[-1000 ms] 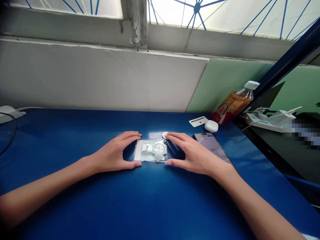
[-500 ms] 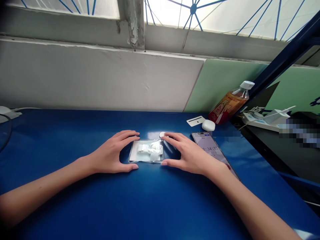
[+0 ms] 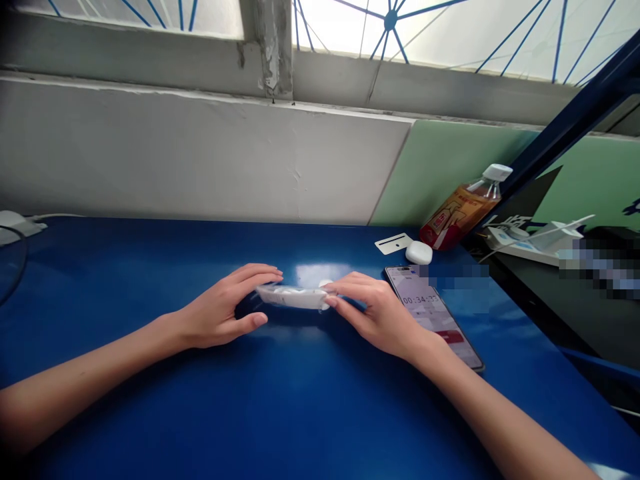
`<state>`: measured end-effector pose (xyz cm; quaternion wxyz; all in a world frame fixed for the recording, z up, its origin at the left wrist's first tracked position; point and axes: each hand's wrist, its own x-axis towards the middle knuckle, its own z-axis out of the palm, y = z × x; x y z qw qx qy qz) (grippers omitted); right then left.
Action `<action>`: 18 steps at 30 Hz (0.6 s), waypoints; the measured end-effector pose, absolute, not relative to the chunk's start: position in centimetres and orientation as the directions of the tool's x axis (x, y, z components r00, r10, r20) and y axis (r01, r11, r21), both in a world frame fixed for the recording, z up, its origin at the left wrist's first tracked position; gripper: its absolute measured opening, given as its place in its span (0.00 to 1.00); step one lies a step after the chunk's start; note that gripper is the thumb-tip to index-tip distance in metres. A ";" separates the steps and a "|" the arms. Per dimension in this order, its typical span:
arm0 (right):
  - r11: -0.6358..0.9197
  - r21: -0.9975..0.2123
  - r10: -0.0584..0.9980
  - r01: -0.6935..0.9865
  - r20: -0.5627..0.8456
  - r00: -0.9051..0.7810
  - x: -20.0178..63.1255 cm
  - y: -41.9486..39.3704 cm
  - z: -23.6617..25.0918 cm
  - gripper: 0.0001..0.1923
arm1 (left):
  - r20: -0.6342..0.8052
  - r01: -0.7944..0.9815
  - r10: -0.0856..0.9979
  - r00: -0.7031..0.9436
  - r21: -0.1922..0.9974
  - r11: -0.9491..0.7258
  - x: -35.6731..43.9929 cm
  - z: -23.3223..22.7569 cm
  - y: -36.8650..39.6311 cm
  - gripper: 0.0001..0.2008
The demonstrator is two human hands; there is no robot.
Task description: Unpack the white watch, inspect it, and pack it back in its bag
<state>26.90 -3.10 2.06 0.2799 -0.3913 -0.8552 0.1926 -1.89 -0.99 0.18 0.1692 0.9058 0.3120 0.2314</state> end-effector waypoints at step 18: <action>0.577 -0.383 0.801 0.722 0.092 -0.591 28.1 -2.5 1.4 0.34 | 0.304 0.545 0.660 0.687 0.385 -0.745 -1.6 0.0 -1.0 0.27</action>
